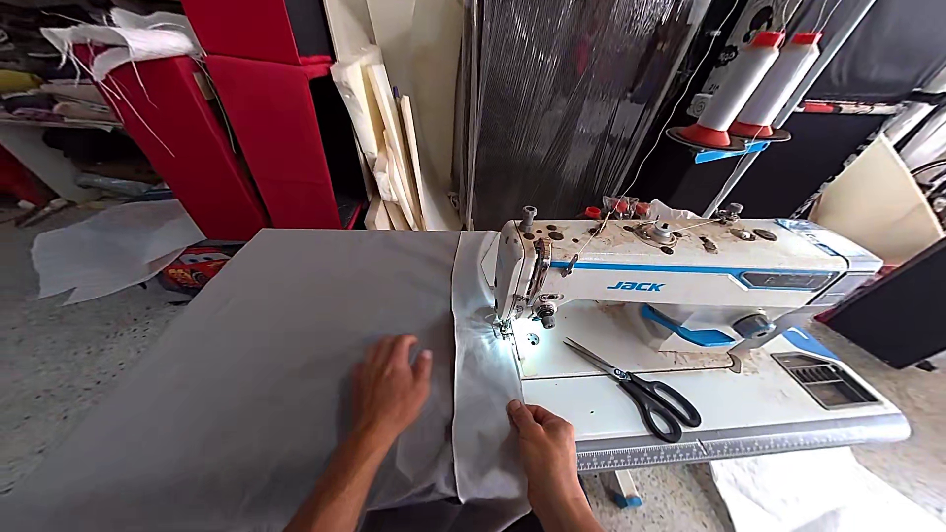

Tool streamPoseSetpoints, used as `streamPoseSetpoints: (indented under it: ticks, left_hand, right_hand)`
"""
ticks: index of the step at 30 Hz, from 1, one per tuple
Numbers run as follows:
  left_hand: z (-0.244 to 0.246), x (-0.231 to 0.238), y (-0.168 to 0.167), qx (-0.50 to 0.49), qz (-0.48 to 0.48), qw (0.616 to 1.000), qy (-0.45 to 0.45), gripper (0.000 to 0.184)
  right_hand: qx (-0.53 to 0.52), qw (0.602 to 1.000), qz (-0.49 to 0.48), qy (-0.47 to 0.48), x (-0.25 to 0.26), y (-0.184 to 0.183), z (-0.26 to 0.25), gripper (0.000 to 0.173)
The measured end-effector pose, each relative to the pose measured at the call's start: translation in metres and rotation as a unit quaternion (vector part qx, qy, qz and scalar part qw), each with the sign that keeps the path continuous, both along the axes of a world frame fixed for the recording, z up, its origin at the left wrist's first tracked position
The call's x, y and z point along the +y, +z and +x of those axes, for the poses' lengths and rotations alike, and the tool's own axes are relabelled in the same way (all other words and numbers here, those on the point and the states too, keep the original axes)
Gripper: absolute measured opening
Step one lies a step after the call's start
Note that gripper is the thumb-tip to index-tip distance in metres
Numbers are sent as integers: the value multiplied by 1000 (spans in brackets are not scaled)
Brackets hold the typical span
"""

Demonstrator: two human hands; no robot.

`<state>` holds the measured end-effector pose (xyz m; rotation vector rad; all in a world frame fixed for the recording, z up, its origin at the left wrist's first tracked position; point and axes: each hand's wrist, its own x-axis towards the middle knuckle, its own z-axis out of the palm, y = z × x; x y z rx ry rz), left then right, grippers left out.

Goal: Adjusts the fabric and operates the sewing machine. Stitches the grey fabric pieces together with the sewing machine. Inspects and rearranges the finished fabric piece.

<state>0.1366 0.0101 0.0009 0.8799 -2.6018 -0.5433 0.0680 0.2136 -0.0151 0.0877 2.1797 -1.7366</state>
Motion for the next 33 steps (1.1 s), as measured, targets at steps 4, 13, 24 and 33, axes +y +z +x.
streamPoseSetpoints:
  ticks: [4, 13, 24, 33]
  left_hand:
    - [70, -62, -26, -89, -48, 989, 111, 66]
    - [43, -128, -18, -189, -43, 979, 62, 74]
    - [-43, -38, 14, 198, -126, 948, -216, 29]
    - [-90, -16, -41, 199, -121, 824, -516, 30]
  right_hand:
    - [1, 1000, 10, 3, -1, 1, -1, 25]
    - [4, 999, 39, 11, -15, 2, 8, 27]
    - [-25, 996, 89, 19, -15, 4, 5, 26]
    - [-25, 998, 66, 0, -14, 4, 6, 23]
